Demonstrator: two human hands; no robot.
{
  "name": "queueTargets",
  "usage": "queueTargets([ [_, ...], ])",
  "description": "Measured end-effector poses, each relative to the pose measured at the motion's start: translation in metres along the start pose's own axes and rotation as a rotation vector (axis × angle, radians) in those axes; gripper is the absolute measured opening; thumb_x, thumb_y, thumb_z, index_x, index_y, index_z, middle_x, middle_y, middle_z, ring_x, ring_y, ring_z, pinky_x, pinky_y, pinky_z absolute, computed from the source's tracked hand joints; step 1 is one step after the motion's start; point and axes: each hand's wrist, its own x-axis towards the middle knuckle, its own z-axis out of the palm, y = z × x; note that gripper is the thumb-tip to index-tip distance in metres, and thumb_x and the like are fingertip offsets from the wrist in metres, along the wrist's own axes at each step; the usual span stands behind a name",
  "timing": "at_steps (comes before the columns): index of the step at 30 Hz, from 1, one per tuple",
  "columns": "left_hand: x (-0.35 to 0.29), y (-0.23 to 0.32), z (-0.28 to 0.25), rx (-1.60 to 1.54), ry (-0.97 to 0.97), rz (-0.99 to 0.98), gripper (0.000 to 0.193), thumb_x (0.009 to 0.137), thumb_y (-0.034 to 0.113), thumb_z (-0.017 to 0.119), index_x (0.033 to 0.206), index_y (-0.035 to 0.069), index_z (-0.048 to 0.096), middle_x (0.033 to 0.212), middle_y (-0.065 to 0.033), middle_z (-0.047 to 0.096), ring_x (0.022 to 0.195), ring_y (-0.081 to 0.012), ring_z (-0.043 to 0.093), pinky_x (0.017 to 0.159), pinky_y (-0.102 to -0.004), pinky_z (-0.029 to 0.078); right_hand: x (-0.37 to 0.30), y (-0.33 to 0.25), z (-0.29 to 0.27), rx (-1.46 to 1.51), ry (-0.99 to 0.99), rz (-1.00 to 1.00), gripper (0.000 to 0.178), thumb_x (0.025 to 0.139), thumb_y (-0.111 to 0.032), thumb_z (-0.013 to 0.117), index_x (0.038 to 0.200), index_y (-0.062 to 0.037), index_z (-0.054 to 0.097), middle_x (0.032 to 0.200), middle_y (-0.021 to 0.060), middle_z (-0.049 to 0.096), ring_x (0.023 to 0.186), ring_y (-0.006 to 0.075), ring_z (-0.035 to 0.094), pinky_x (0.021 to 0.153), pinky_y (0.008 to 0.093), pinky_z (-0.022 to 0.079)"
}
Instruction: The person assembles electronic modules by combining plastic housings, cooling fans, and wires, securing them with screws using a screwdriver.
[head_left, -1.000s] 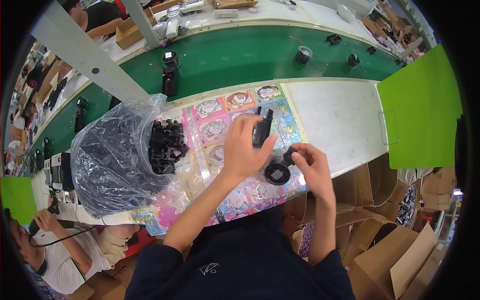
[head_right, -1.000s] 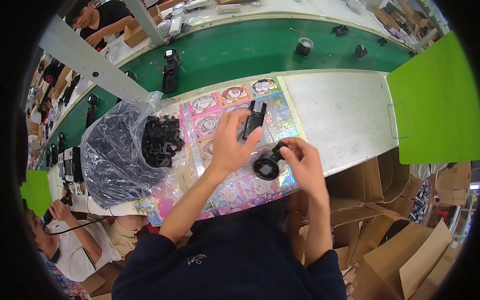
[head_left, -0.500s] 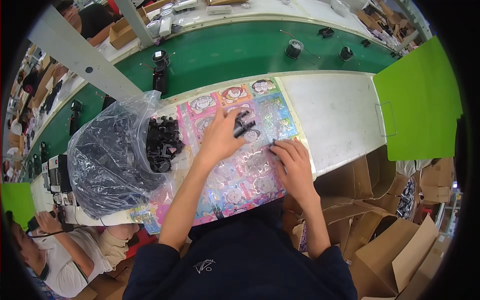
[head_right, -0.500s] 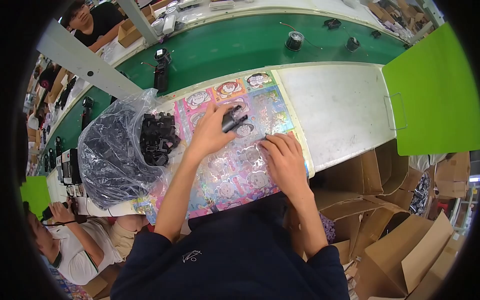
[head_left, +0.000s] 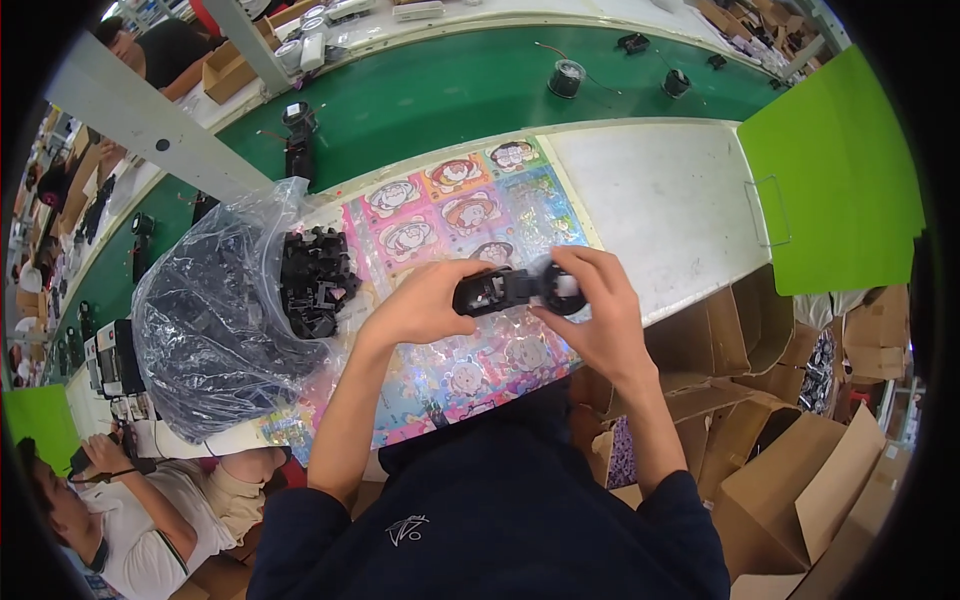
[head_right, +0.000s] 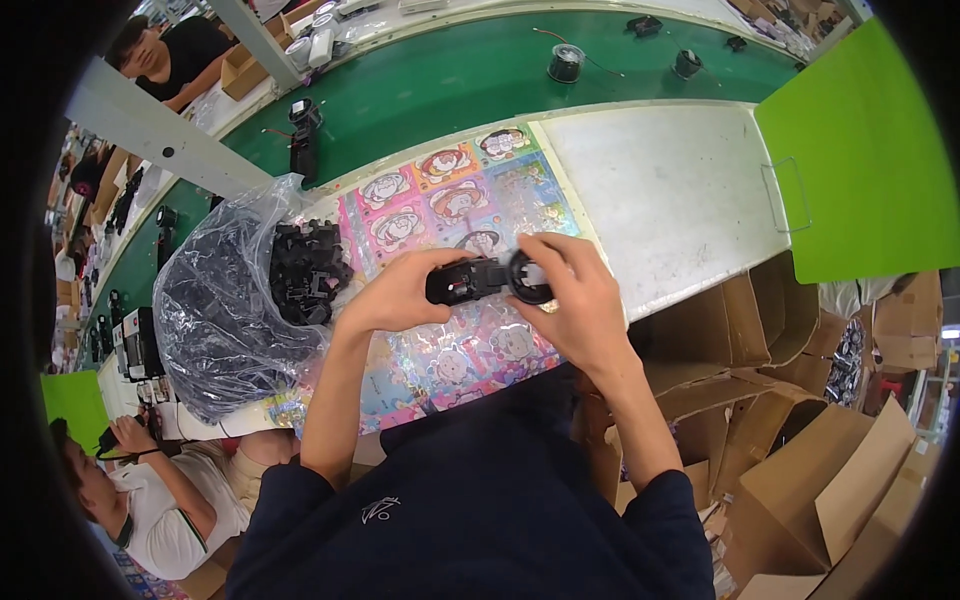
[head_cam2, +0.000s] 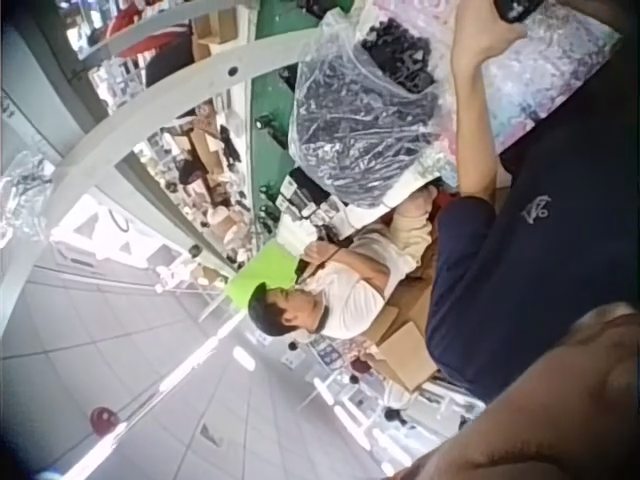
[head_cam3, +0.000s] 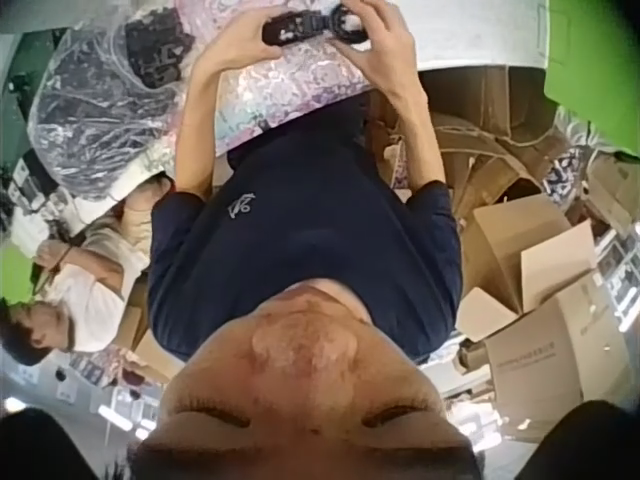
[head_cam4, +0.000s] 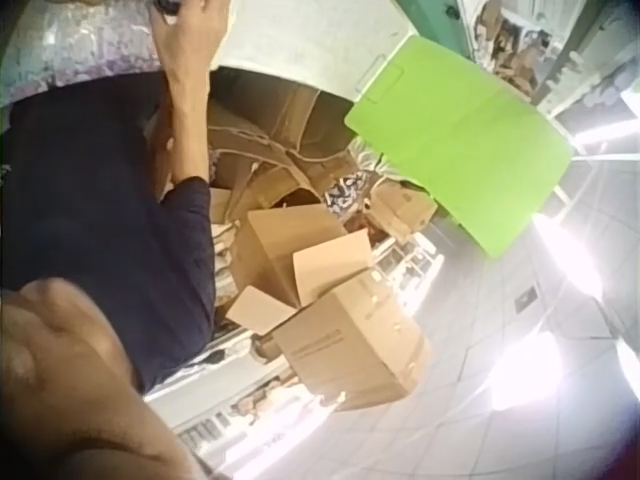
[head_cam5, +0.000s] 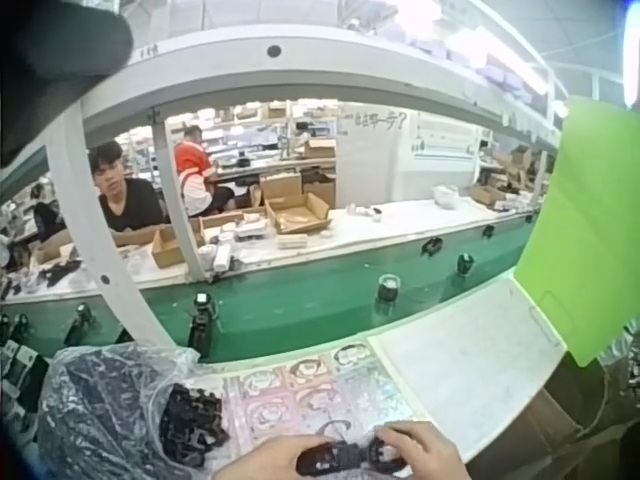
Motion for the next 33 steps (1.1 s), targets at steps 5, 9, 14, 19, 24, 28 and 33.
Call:
queueTargets([
  [5,-0.002,-0.006,0.005,0.015,0.065,0.061,0.068,0.064,0.007,0.077,0.131,-0.001,0.064,0.104,-0.0167,0.072,0.093,-0.0259,0.069,0.084,-0.0367,0.054,0.005,-0.002,0.008,-0.095,-0.102,-0.092,0.073,0.063,-0.007,0.089,0.132,-0.0094,0.065,0.121,0.0113,0.064,0.108,0.0331,0.063,0.090,0.0433,0.054],
  [9,-0.003,0.009,0.002,-0.039,0.049,0.036,0.055,0.075,0.011,0.081,0.126,-0.004,0.067,0.100,-0.0128,0.073,0.088,-0.0163,0.067,0.082,-0.0327,0.054,0.007,0.000,0.012,-0.159,-0.104,-0.130,0.074,0.063,-0.006,0.088,0.133,-0.0097,0.065,0.122,0.0116,0.063,0.108,0.0333,0.063,0.091,0.0440,0.053],
  [14,0.002,0.002,0.011,-0.130,0.174,-0.052,0.042,0.081,0.018,0.082,0.118,0.000,0.073,0.095,-0.0133,0.076,0.087,-0.0204,0.071,0.081,-0.0336,0.055,0.012,-0.001,0.016,-0.200,-0.034,-0.207,0.073,0.061,-0.004,0.086,0.131,-0.0096,0.066,0.122,0.0115,0.063,0.109,0.0333,0.063,0.090,0.0442,0.053],
  [19,0.002,-0.002,0.012,-0.134,0.256,-0.021,0.042,0.081,0.020,0.082,0.118,0.002,0.075,0.096,-0.0156,0.077,0.086,-0.0247,0.074,0.081,-0.0347,0.055,0.017,0.000,0.016,-0.197,0.008,-0.292,0.072,0.060,-0.003,0.085,0.129,-0.0086,0.067,0.119,0.0116,0.064,0.107,0.0337,0.064,0.088,0.0437,0.055],
  [24,0.005,-0.003,0.014,-0.446,0.191,-0.034,0.041,0.081,0.007,0.081,0.120,-0.004,0.073,0.097,-0.0108,0.078,0.089,-0.0157,0.070,0.083,-0.0322,0.055,0.021,0.007,0.009,-0.095,0.013,-0.279,0.073,0.059,-0.001,0.086,0.129,-0.0099,0.069,0.121,0.0110,0.064,0.107,0.0337,0.063,0.089,0.0437,0.055],
  [28,0.011,0.002,0.014,-0.581,0.143,-0.069,0.039,0.082,0.001,0.080,0.120,-0.003,0.074,0.096,-0.0043,0.075,0.088,-0.0100,0.066,0.081,-0.0292,0.054,0.021,0.013,0.005,-0.006,-0.005,-0.218,0.075,0.058,0.001,0.087,0.130,-0.0113,0.069,0.124,0.0107,0.064,0.109,0.0344,0.063,0.092,0.0438,0.055],
  [33,0.046,-0.006,0.003,-0.441,0.252,-0.005,0.032,0.083,0.011,0.080,0.114,0.002,0.077,0.090,-0.0052,0.077,0.081,-0.0097,0.066,0.075,-0.0294,0.052,0.028,0.038,0.028,0.098,0.109,-0.055,0.089,0.068,0.000,0.088,0.147,0.0006,0.047,0.132,0.0210,0.058,0.119,0.0413,0.058,0.101,0.0455,0.049],
])
